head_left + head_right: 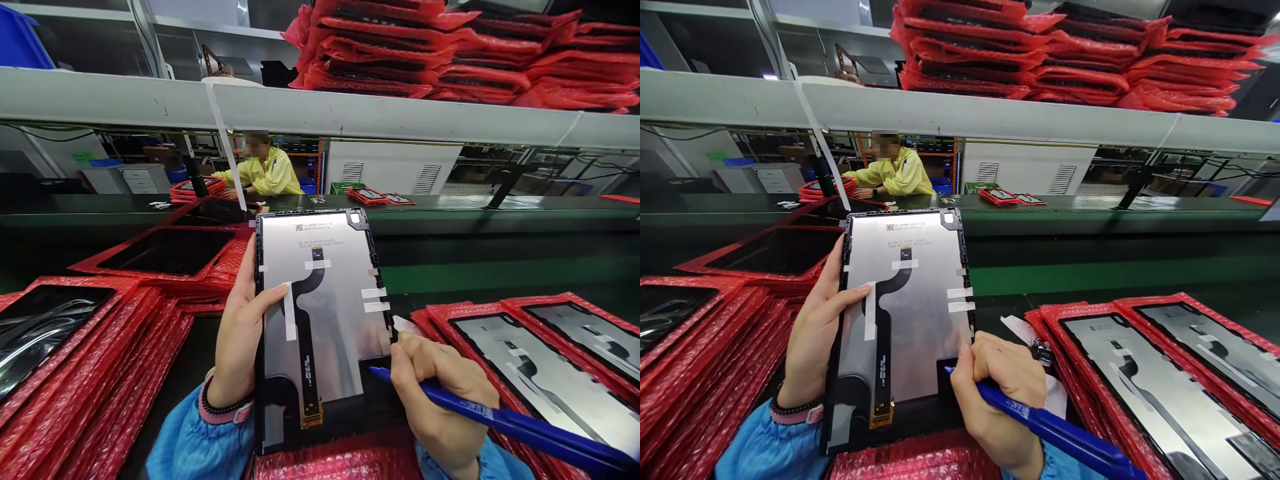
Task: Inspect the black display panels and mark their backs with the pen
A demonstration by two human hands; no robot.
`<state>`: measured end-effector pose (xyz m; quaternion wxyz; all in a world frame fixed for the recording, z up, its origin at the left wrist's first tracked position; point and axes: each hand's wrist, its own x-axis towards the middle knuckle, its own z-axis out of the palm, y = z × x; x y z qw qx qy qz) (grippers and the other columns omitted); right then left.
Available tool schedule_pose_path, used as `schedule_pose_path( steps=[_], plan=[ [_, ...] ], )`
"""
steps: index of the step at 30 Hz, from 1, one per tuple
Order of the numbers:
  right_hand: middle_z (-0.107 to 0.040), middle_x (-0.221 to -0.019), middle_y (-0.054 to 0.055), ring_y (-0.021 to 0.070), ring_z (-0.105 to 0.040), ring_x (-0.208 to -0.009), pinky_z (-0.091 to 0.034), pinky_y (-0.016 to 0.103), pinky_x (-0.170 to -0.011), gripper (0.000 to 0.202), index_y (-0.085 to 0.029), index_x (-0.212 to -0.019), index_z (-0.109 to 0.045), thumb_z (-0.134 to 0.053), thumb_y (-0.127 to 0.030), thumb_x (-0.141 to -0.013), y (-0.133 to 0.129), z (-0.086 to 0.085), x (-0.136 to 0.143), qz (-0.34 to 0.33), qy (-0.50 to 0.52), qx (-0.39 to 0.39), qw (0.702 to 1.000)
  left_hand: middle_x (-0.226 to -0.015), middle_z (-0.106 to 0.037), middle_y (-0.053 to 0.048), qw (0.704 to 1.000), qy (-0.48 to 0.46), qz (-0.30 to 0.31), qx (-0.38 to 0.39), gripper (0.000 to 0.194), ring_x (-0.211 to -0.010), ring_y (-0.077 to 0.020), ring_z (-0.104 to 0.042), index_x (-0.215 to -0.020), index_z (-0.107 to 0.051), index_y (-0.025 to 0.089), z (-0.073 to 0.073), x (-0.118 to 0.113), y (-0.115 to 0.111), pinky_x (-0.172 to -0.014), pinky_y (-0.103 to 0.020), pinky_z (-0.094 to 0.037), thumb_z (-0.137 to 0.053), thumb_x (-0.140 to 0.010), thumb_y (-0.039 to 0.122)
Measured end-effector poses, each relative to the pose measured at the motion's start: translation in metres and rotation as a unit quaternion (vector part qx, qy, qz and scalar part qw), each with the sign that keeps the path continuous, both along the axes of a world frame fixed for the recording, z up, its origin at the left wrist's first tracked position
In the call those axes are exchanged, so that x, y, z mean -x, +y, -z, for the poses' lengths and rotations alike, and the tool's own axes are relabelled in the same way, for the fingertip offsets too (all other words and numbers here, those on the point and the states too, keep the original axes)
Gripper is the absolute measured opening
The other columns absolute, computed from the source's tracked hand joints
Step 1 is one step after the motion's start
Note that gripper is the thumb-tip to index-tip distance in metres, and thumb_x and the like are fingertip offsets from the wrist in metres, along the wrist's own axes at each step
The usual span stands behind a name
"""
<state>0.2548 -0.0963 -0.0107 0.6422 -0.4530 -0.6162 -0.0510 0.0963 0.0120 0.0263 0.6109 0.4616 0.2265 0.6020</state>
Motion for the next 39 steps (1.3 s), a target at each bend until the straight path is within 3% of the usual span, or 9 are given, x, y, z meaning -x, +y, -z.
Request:
schedule_pose_path(
  steps=[3, 5, 9, 13, 16, 21, 28, 33, 39],
  plan=[
    [-0.029, -0.055, -0.007, 0.0062, -0.028, -0.047, -0.026, 0.025, -0.047, 0.042, -0.020, -0.059, -0.029, -0.057, 0.002, -0.081, 0.000, 0.001, 0.002, 0.003, 0.033, -0.007, 0.999, -0.146, -0.051, 0.004, 1.000, -0.011, 0.002, 0.007, 0.075, -0.132, -0.0229, -0.050, -0.144, -0.044, 0.034, 0.000, -0.001, 0.001, -0.104, -0.028, -0.048, -0.065, -0.078, 0.006],
    [-0.030, -0.052, -0.007, 0.0071, -0.029, -0.046, -0.027, 0.025, -0.046, 0.042, -0.020, -0.057, -0.031, -0.057, -0.005, -0.086, 0.000, 0.000, 0.003, -0.040, 0.123, -0.018, 0.991, -0.145, -0.053, 0.006, 1.000, -0.019, 0.004, 0.007, 0.072, -0.132, -0.0214, -0.050, -0.141, -0.048, 0.035, 0.002, -0.001, 0.003, -0.102, -0.025, -0.050, -0.065, -0.077, 0.006],
    [-0.037, -0.045, -0.007, 0.0085, -0.033, -0.039, -0.031, 0.022, -0.040, 0.034, -0.022, -0.062, -0.049, -0.060, -0.037, -0.090, -0.004, -0.009, -0.004, -0.146, 0.323, -0.061, 0.933, -0.145, -0.052, 0.007, 1.000, -0.026, 0.013, -0.007, 0.069, -0.133, -0.0207, -0.049, -0.137, -0.053, 0.036, 0.005, 0.000, 0.005, -0.102, -0.024, -0.049, -0.068, -0.077, 0.007],
    [-0.050, -0.039, -0.005, 0.0084, -0.040, -0.033, -0.034, 0.020, -0.036, 0.052, -0.025, -0.084, -0.070, -0.041, -0.067, -0.091, -0.007, -0.013, -0.024, -0.079, 0.327, -0.005, 0.942, -0.145, -0.052, 0.006, 0.999, -0.018, 0.010, -0.027, 0.068, -0.134, -0.0216, -0.048, -0.138, -0.052, 0.036, 0.006, 0.001, 0.006, -0.107, -0.027, -0.046, -0.066, -0.078, 0.008],
    [-0.057, -0.044, -0.002, 0.0066, -0.047, -0.037, -0.036, 0.016, -0.038, 0.045, -0.021, -0.077, -0.072, -0.050, -0.057, -0.092, -0.002, -0.015, -0.036, -0.052, 0.300, 0.075, 0.949, -0.146, -0.051, 0.005, 0.999, -0.008, 0.006, -0.049, 0.068, -0.137, -0.0202, -0.044, -0.140, -0.050, 0.034, 0.005, 0.002, 0.007, -0.109, -0.025, -0.042, -0.065, -0.079, 0.008],
    [-0.073, -0.079, 0.001, 0.0134, -0.065, -0.069, -0.051, 0.020, -0.058, 0.026, -0.026, -0.100, -0.074, -0.071, -0.045, -0.082, 0.007, -0.014, -0.041, -0.146, 0.287, 0.242, 0.915, -0.147, -0.050, 0.009, 0.996, 0.002, -0.017, -0.088, 0.067, -0.139, -0.0190, -0.040, -0.138, -0.052, 0.037, 0.006, 0.002, 0.005, -0.110, -0.022, -0.040, -0.065, -0.079, 0.007],
    [-0.054, -0.057, -0.007, 0.0072, -0.044, -0.053, -0.036, 0.017, -0.051, 0.009, -0.023, -0.074, -0.070, -0.075, -0.030, -0.078, 0.008, -0.010, -0.041, -0.107, 0.241, 0.243, 0.933, -0.145, -0.051, 0.009, 0.992, 0.015, -0.022, -0.120, 0.069, -0.139, -0.0206, -0.041, -0.138, -0.051, 0.039, 0.006, 0.001, -0.001, -0.110, -0.025, -0.040, -0.066, -0.078, 0.007],
    [-0.061, -0.066, -0.002, 0.0116, -0.053, -0.059, -0.042, 0.021, -0.052, 0.015, -0.021, -0.073, -0.071, -0.073, -0.035, -0.080, 0.007, -0.014, -0.043, -0.133, 0.229, 0.259, 0.929, -0.147, -0.050, 0.007, 0.994, 0.022, -0.012, -0.104, 0.067, -0.139, -0.0217, -0.041, -0.139, -0.050, 0.037, 0.006, 0.003, 0.001, -0.111, -0.027, -0.039, -0.065, -0.079, 0.009],
    [-0.069, -0.071, 0.001, 0.0159, -0.060, -0.064, -0.048, 0.025, -0.059, 0.016, -0.023, -0.084, -0.075, -0.064, -0.034, -0.086, 0.001, -0.016, -0.036, -0.061, 0.175, 0.218, 0.958, -0.148, -0.049, 0.005, 0.995, 0.029, -0.006, -0.095, 0.071, -0.139, -0.0238, -0.041, -0.144, -0.044, 0.037, 0.006, 0.004, 0.000, -0.114, -0.033, -0.035, -0.065, -0.081, 0.012]
  ],
)
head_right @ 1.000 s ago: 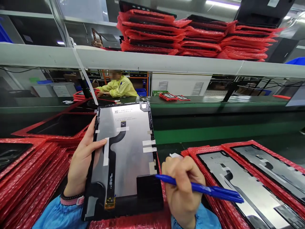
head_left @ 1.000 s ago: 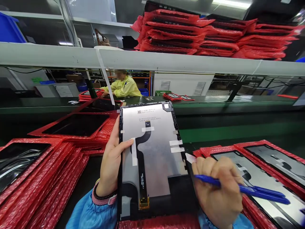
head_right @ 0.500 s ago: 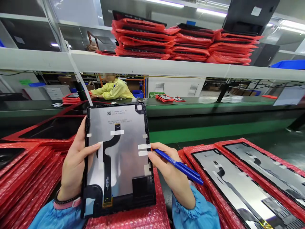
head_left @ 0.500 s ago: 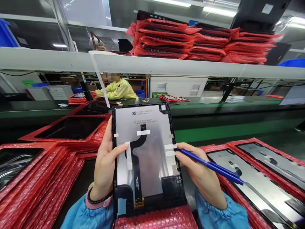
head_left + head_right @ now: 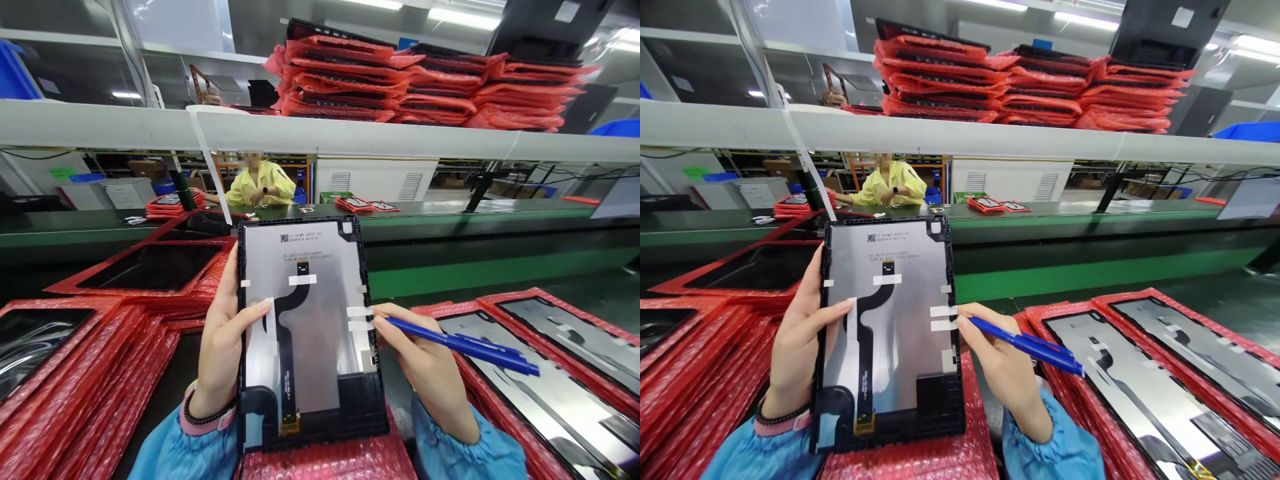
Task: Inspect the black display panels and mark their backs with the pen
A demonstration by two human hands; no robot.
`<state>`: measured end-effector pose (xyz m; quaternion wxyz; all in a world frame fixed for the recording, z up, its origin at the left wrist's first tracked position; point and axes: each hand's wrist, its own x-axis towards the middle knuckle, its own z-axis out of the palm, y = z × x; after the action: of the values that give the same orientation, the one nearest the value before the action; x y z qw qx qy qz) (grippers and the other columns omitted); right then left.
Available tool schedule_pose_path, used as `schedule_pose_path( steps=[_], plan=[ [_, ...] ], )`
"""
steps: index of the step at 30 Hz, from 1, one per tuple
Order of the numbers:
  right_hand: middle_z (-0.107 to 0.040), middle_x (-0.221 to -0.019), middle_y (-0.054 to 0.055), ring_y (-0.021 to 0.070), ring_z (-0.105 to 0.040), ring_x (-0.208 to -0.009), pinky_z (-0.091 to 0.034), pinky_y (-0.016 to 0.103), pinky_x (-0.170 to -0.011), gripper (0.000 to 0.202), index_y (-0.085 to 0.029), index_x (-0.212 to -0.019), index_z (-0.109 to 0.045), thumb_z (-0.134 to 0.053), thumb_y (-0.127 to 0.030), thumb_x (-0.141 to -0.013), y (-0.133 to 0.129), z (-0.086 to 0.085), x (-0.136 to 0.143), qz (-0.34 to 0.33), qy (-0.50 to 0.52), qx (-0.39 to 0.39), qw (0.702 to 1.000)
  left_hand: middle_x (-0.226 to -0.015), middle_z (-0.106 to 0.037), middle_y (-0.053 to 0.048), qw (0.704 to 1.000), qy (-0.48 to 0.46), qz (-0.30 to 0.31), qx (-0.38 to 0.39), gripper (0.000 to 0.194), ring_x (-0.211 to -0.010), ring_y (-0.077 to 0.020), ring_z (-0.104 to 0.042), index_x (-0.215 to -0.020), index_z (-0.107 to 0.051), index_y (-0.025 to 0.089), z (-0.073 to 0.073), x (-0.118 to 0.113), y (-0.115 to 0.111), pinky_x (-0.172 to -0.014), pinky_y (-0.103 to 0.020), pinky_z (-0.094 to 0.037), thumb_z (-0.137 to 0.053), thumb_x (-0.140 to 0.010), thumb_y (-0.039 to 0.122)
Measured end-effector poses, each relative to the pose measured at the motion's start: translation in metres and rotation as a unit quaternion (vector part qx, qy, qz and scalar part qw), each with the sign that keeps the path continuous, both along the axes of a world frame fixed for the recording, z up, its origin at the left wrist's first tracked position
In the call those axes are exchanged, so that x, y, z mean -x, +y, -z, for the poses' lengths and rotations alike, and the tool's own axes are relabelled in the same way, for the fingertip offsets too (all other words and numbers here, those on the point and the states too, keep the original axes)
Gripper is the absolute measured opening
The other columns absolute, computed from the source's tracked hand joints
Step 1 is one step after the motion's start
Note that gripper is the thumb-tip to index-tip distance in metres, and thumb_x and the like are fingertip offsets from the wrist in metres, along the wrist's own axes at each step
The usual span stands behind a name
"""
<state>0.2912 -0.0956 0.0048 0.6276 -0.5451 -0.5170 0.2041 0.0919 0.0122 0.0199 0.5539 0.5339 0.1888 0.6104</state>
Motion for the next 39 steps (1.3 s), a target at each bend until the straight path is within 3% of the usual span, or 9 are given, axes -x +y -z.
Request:
schedule_pose_path(
  steps=[10, 15, 19, 25, 28, 31, 34, 36, 39],
  plan=[
    [-0.036, -0.047, -0.009, 0.0077, -0.031, -0.043, -0.030, 0.020, -0.042, 0.023, -0.022, -0.064, -0.045, -0.061, -0.029, -0.078, 0.007, -0.009, 0.011, 0.027, -0.062, 0.054, 0.996, -0.146, -0.051, 0.007, 1.000, 0.008, -0.009, -0.022, 0.071, -0.138, -0.0226, -0.042, -0.142, -0.045, 0.039, 0.002, 0.000, -0.003, -0.113, -0.030, -0.036, -0.067, -0.080, 0.013],
    [-0.035, -0.046, -0.009, 0.0084, -0.030, -0.043, -0.028, 0.022, -0.043, 0.026, -0.022, -0.060, -0.045, -0.059, -0.031, -0.080, 0.013, -0.005, 0.011, 0.080, -0.108, 0.037, 0.990, -0.152, -0.043, 0.009, 0.998, 0.015, -0.025, -0.054, 0.069, -0.143, -0.0201, -0.033, -0.140, -0.049, 0.037, 0.001, -0.003, -0.003, -0.114, -0.025, -0.034, -0.068, -0.080, 0.011],
    [-0.038, -0.046, -0.008, 0.0095, -0.033, -0.043, -0.029, 0.023, -0.043, 0.029, -0.021, -0.062, -0.049, -0.065, -0.039, -0.080, 0.013, -0.004, 0.010, 0.059, -0.088, 0.040, 0.994, -0.149, -0.048, 0.005, 0.999, 0.007, -0.023, -0.027, 0.069, -0.138, -0.0216, -0.042, -0.141, -0.048, 0.034, 0.001, -0.003, -0.003, -0.110, -0.027, -0.040, -0.068, -0.079, 0.012],
    [-0.048, -0.054, -0.004, 0.0119, -0.045, -0.051, -0.035, 0.023, -0.049, 0.033, -0.021, -0.063, -0.055, -0.054, -0.041, -0.089, 0.010, -0.002, 0.007, 0.090, -0.127, 0.034, 0.987, -0.107, -0.075, -0.002, 0.999, 0.033, 0.000, 0.027, 0.050, -0.091, -0.0219, -0.073, -0.128, -0.060, 0.024, 0.007, 0.001, -0.007, -0.071, -0.025, -0.059, -0.071, -0.079, 0.021],
    [-0.044, -0.051, -0.005, 0.0108, -0.043, -0.047, -0.034, 0.023, -0.046, 0.036, -0.021, -0.059, -0.050, -0.055, -0.041, -0.089, 0.011, -0.001, 0.006, 0.123, -0.144, 0.023, 0.982, -0.074, -0.073, 0.000, 0.998, 0.062, 0.002, 0.028, 0.037, -0.059, -0.0169, -0.069, -0.115, -0.065, 0.020, 0.009, 0.000, -0.009, -0.053, -0.023, -0.054, -0.072, -0.079, 0.027],
    [-0.048, -0.050, -0.005, 0.0113, -0.046, -0.046, -0.037, 0.023, -0.045, 0.034, -0.021, -0.059, -0.054, -0.060, -0.043, -0.086, 0.015, 0.001, 0.005, 0.128, -0.144, 0.014, 0.981, -0.060, -0.066, 0.004, 0.997, 0.078, -0.010, -0.004, 0.034, -0.051, -0.0132, -0.063, -0.113, -0.065, 0.020, 0.009, 0.000, -0.011, -0.052, -0.021, -0.051, -0.071, -0.080, 0.028],
    [-0.071, -0.068, 0.002, 0.0173, -0.066, -0.061, -0.051, 0.024, -0.055, 0.032, -0.020, -0.075, -0.069, -0.062, -0.049, -0.084, 0.020, 0.003, 0.003, 0.095, -0.084, 0.022, 0.992, -0.064, -0.068, 0.005, 0.995, 0.083, -0.037, -0.038, 0.032, -0.054, -0.0118, -0.063, -0.114, -0.063, 0.023, 0.008, 0.003, -0.012, -0.057, -0.020, -0.052, -0.069, -0.083, 0.028],
    [-0.078, -0.087, 0.007, 0.0229, -0.074, -0.079, -0.059, 0.030, -0.070, 0.042, -0.019, -0.104, -0.072, -0.056, -0.055, -0.088, 0.021, 0.003, 0.002, 0.062, 0.011, 0.021, 0.998, -0.069, -0.071, 0.005, 0.989, 0.083, -0.100, -0.067, 0.027, -0.059, -0.0119, -0.065, -0.109, -0.064, 0.024, 0.010, 0.007, -0.013, -0.062, -0.020, -0.053, -0.069, -0.083, 0.026],
    [-0.079, -0.090, 0.009, 0.0237, -0.076, -0.079, -0.062, 0.035, -0.069, 0.062, -0.023, -0.143, -0.045, -0.050, -0.057, -0.092, 0.019, 0.003, 0.001, 0.046, 0.140, -0.011, 0.989, -0.068, -0.073, 0.005, 0.959, 0.123, -0.204, -0.154, 0.012, -0.060, -0.0136, -0.068, -0.092, -0.071, 0.024, 0.014, 0.014, -0.013, -0.062, -0.021, -0.056, -0.070, -0.081, 0.020]
  ],
)
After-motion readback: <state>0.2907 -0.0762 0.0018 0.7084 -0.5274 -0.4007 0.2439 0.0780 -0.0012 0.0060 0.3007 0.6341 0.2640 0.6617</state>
